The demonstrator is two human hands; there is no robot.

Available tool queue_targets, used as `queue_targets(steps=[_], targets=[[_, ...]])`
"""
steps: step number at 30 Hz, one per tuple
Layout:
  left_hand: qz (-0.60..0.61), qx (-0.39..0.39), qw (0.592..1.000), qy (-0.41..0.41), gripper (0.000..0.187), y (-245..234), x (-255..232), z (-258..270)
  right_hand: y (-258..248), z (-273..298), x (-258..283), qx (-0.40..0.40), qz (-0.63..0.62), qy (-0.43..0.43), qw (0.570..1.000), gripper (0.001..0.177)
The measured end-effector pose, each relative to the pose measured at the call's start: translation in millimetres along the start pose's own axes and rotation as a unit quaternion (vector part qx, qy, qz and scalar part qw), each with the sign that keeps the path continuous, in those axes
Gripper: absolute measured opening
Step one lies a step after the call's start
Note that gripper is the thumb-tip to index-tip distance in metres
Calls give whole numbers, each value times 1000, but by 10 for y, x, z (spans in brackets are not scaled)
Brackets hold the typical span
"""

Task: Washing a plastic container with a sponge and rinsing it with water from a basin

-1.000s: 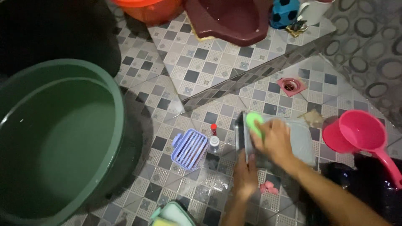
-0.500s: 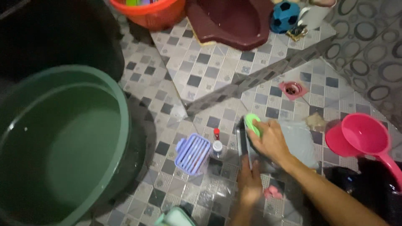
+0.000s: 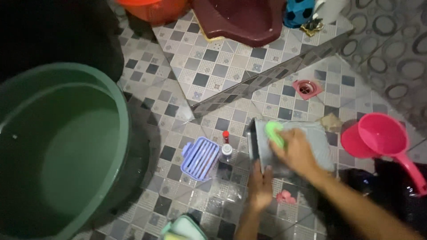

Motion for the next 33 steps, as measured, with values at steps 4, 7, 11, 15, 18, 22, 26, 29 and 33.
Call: queue_targets(steps=[4,7,11,15,18,22,26,29,33], targets=[[133,67,986,69,48,-26,-10,-60,93,-388,-333,19,206,77,975,39],[85,108,988,68,40,36,37,-72,193,-207,-5,2,160,1,987,39],[145,136,968,152,44,48,136,-22,-44,301,641,53,52,83,994,46],[42,78,982,168,47,-92,-238,65,37,278,454,126,86,134,979,58],[111,101,972,180,51,-102,-210,88,263,49,326,56,75,75,993,45],[51,77,959,267,36,-42,-165,28,216,212,327,6,84,47,995,38],[84,74,969,220,27,452,681,-312,178,389,360,71,19,131,989,42],[-65,16,932,356,41,-44,-114,49,358,-248,307,56,168,-44,983,28],[41,89,977,188,47,10,79,-136,389,-177,151,73,95,122,985,33]])
Point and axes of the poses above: each hand's wrist, its own z-axis away from the middle knuckle, its own y-axis out of the palm, x = y × z, the point moved 6 cm from there along -z, towards the middle knuckle, and after that the axes turned 1 degree about -x, right-handed, at the moved point
